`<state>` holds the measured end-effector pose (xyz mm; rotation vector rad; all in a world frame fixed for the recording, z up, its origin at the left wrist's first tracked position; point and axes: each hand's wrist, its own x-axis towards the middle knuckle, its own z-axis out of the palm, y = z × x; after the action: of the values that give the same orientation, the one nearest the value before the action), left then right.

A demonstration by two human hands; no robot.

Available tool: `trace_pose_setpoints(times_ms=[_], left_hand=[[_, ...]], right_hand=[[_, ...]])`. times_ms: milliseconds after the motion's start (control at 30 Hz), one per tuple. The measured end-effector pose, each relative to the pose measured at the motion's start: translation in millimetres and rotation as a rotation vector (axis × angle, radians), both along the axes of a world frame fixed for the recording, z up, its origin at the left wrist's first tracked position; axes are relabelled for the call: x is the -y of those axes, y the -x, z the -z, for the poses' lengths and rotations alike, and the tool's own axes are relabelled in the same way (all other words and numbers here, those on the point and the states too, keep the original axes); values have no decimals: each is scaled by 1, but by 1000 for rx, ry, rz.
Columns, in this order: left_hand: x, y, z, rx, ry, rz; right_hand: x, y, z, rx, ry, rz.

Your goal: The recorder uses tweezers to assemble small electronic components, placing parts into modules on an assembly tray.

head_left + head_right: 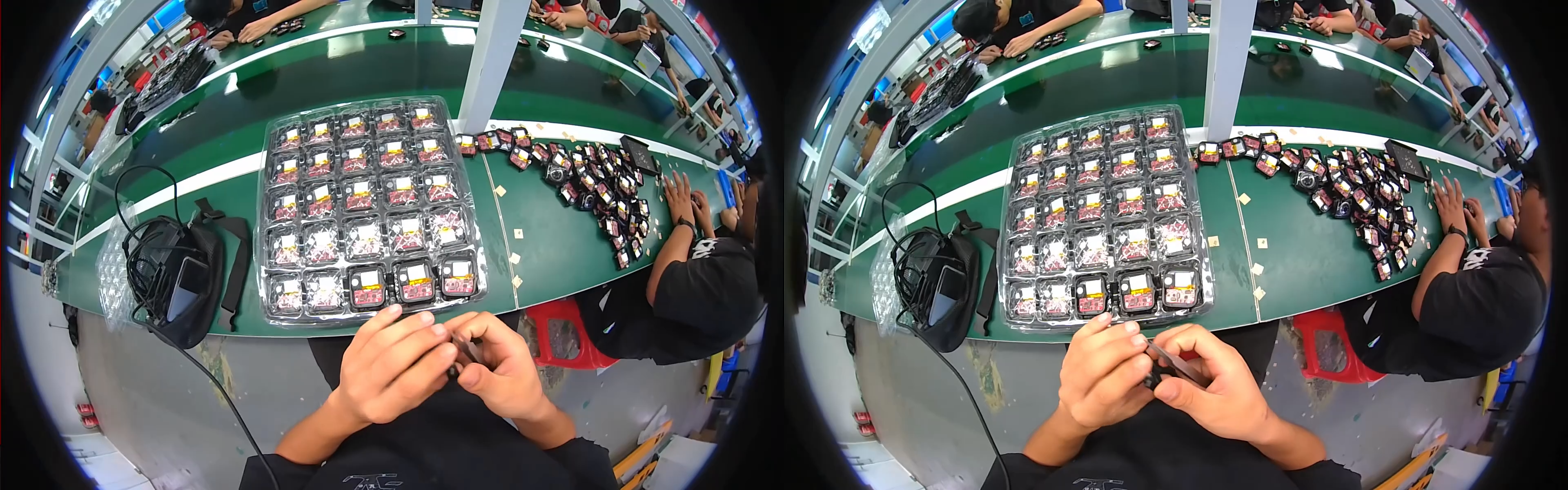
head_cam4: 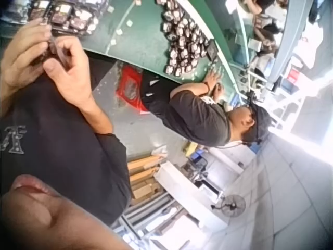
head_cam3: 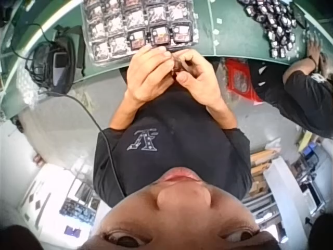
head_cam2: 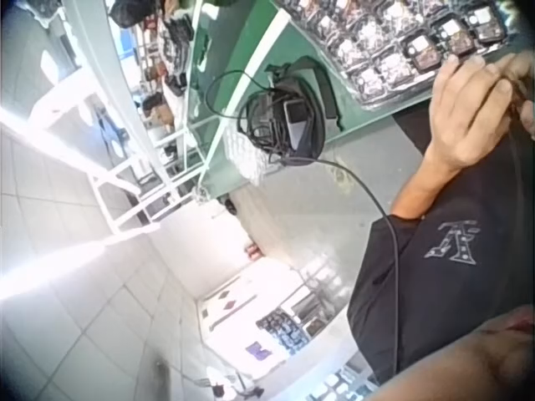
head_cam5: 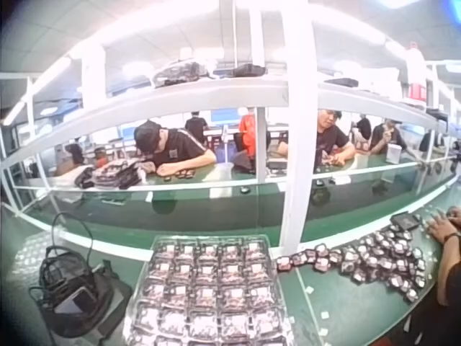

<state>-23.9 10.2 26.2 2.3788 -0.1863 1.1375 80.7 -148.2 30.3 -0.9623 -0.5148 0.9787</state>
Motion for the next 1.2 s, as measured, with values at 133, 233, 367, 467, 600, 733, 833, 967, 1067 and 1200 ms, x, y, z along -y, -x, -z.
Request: trace_pose_setpoints(times_ms=[133, 233, 367, 467, 600, 733, 833, 967, 1067, 1200], left_hand=[[6, 7, 3, -82, 695, 161], [12, 7, 2, -8, 1273, 454], [9, 6, 17, -27, 1414, 525], [9, 7, 19, -24, 1415, 499], [12, 7, 16, -15, 1486, 570], [10, 16, 18, -4, 1490, 571], [12, 22, 13, -22, 1541, 450], [9, 39, 25, 2, 1609, 592], [5, 63, 30, 18, 1609, 619], [-5, 92, 44, 9, 1585, 592]], right_hand=[[-1, -3, -9, 568, 120, 214], [-1, -6, -12, 1131, 225, 400], [-3, -11, 0, 1505, 186, 546], [-6, -10, -2, 1536, 181, 568], [-5, -8, -3, 1600, 199, 564], [-11, -5, -1, 1502, 144, 519], [-17, -1, 0, 1373, 196, 492], [-17, 17, -2, 1308, 280, 466], [-15, 31, 6, 1352, 256, 355], [-28, 53, 14, 1376, 290, 299]])
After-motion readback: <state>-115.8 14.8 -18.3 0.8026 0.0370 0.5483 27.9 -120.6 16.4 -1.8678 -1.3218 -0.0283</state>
